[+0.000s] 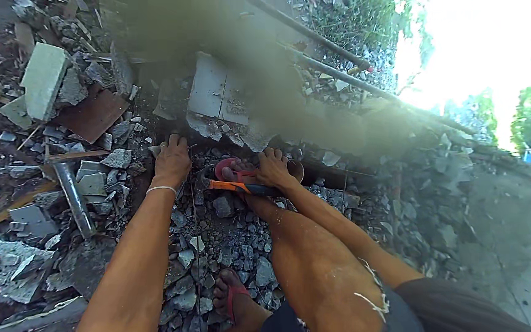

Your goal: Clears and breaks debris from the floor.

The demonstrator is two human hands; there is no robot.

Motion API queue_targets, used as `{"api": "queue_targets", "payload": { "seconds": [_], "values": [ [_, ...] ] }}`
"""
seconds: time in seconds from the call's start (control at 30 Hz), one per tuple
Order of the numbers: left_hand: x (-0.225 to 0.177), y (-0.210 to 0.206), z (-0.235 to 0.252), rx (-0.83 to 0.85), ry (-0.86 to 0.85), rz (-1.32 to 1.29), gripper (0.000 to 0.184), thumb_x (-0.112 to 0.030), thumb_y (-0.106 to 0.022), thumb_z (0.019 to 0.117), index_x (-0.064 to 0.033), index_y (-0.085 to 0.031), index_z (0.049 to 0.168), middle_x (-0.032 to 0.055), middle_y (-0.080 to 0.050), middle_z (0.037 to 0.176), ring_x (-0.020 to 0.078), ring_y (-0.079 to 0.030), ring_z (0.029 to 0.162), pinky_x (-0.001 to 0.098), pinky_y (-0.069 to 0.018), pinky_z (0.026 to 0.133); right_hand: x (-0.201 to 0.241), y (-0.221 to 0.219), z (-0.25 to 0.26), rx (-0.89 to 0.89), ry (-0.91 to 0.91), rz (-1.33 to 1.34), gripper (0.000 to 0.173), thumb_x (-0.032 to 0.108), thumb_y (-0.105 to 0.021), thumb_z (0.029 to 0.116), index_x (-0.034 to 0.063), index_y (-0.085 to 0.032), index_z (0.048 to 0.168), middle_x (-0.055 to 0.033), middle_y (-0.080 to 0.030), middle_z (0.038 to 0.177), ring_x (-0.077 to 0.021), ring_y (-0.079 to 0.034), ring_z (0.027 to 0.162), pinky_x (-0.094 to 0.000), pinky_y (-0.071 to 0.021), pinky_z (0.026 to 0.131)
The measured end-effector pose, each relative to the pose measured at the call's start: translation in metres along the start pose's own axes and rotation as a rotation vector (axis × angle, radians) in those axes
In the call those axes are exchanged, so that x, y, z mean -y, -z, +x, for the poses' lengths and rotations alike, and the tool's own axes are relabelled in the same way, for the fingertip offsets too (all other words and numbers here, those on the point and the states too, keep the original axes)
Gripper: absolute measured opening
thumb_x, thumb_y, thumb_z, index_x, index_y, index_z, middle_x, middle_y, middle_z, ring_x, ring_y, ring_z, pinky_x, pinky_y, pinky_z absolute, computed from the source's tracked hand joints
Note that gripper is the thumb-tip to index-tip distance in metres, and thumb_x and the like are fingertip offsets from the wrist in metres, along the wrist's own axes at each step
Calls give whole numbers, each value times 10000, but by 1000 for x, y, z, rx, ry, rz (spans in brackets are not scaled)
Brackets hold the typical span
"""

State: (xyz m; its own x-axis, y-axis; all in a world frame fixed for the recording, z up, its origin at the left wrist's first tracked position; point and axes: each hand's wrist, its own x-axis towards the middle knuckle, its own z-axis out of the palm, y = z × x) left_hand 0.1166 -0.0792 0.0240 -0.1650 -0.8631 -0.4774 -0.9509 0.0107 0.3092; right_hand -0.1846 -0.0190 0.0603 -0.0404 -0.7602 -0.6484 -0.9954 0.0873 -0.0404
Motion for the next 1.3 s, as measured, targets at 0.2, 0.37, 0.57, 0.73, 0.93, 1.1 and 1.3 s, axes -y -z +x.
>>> {"api": "queue_targets", "payload": {
  "seconds": [0.2,0.37,0.57,0.73,0.93,1.1,1.3],
  "values": [
    [-7,-1,1,-24,21,-45,320,-178,-505,1070,15,-595,1309,237,-496,1461,500,-547,1259,655,-506,982,-7,-1,-2,-42,-38,68,582,357,-701,877,90,-580,1380,-178,-502,1496,-400,-443,1406,-649,-437,1031],
    [2,-6,1,-70,-43,-95,300,-125,-519,1050,58,-600,1273,293,-531,1364,537,-556,1204,694,-494,950,-19,12,9,60,-27,64,604,261,-749,826,95,-559,1375,-212,-534,1411,-449,-459,1354,-682,-442,978],
    [4,-9,4,-94,-70,-125,301,-131,-466,1076,73,-605,1246,306,-566,1316,519,-537,1253,648,-452,1041,-1,20,-49,9,18,129,383,309,-667,910,115,-647,1239,-165,-663,1199,-368,-606,1175,-628,-448,970],
    [3,-1,-7,-184,99,-396,400,-174,-363,1113,72,-557,1360,317,-566,1357,465,-543,1306,603,-420,1120,-33,9,-28,14,183,275,293,345,-546,1066,116,-697,1170,-149,-719,1000,-344,-713,920,-610,-575,810],
    [-6,3,-29,-342,429,-828,404,-244,-319,1123,-21,-571,1345,158,-704,1075,271,-692,945,490,-561,871,-52,31,-99,-176,206,119,392,437,-472,1066,133,-698,965,-103,-706,836,-328,-715,810,-600,-552,662],
    [-9,-7,-33,-493,538,-1069,315,-216,-403,1111,-19,-634,1194,65,-591,819,150,-572,687,358,-517,678,-100,46,-98,-263,233,166,421,454,-443,1076,141,-721,1027,-98,-732,897,-304,-723,843,-592,-555,711],
    [-15,-3,-15,-165,365,-655,299,-307,-646,1003,-67,-719,1165,173,-727,1003,346,-706,940,596,-555,865,-120,37,-68,-101,259,460,484,567,-505,1027,143,-716,928,-8,-652,741,-108,-618,676,-399,-529,654]
  ]
}}
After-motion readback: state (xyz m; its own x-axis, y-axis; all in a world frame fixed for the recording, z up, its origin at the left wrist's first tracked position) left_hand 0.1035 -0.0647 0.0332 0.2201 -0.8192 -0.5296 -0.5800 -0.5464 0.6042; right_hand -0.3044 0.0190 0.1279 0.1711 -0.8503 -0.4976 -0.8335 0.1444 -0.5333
